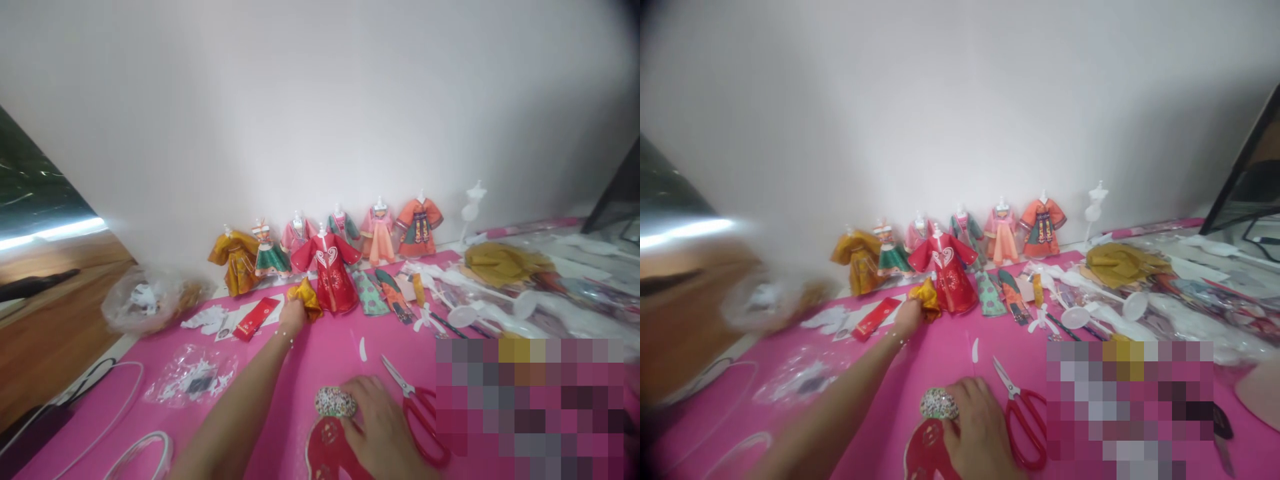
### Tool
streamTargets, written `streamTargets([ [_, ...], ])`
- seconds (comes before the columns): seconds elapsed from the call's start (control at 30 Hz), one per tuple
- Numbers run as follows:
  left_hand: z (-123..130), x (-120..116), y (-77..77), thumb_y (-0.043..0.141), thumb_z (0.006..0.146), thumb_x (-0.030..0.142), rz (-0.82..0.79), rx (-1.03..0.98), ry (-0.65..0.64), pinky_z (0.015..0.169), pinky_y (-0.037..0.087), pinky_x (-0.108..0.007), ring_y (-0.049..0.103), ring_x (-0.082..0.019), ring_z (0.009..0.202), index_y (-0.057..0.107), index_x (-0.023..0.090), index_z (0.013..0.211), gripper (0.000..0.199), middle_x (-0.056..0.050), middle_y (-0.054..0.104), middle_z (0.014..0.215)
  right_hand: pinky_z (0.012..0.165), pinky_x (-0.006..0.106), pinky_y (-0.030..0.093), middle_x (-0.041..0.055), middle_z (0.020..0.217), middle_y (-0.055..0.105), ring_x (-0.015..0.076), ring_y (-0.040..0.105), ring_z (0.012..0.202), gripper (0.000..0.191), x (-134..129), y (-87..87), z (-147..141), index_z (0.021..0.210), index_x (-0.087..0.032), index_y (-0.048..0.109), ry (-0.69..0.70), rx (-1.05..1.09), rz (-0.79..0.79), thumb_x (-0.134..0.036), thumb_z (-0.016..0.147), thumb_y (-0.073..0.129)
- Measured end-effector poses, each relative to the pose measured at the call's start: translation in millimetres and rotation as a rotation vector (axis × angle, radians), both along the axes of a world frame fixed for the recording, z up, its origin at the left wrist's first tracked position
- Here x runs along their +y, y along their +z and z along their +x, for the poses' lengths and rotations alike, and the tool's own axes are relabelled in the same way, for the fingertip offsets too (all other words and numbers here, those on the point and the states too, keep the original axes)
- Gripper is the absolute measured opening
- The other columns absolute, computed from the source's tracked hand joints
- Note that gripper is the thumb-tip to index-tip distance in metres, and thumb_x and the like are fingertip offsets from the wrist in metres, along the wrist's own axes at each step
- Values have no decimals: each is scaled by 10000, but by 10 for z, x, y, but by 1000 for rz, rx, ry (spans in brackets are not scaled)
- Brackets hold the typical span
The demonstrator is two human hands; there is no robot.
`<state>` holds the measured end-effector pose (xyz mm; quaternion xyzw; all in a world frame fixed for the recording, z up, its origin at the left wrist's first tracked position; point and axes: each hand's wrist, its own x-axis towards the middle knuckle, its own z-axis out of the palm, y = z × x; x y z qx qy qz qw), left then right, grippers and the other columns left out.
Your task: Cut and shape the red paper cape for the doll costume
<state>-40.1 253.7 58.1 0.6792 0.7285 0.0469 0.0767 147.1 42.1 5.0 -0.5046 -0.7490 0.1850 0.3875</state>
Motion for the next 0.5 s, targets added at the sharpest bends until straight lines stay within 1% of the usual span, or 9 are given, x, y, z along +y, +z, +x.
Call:
streamTargets([
  [0.1, -89, 49, -23, 620, 938, 320, 25, -35, 68, 870, 554, -430, 635, -239, 1058, 576, 172, 1236, 336, -95, 607, 1238, 846, 385, 460, 45, 1022, 653, 249, 572, 961, 384, -1, 13, 11, 1046, -237, 638, 18, 14, -15, -43, 723, 562],
  [0.23, -286, 122, -18, 621, 936, 324, 37, -106, 144, 864, 556, -430, 636, -243, 1056, 576, 171, 1236, 340, -89, 609, 1234, 851, 402, 450, 42, 1019, 647, 253, 560, 965, 362, -16, 43, -3, 1040, -232, 629, 0, 38, -41, -45, 740, 554],
  [0.37, -434, 182, 10, 608, 943, 329, 36, -163, 180, 862, 559, -439, 638, -242, 1042, 576, 159, 1237, 340, -93, 609, 1237, 845, 395, 448, 36, 1002, 644, 248, 554, 961, 354, -23, 47, -23, 1009, -232, 631, 0, 58, -56, -31, 728, 553],
  [0.5, -444, 194, 65, 609, 944, 328, 64, -160, 172, 863, 558, -438, 639, -240, 1042, 574, 160, 1237, 339, -94, 610, 1234, 852, 385, 443, 36, 1009, 640, 242, 553, 963, 370, -19, 29, -20, 1006, -230, 628, -17, 66, -42, -18, 710, 558],
])
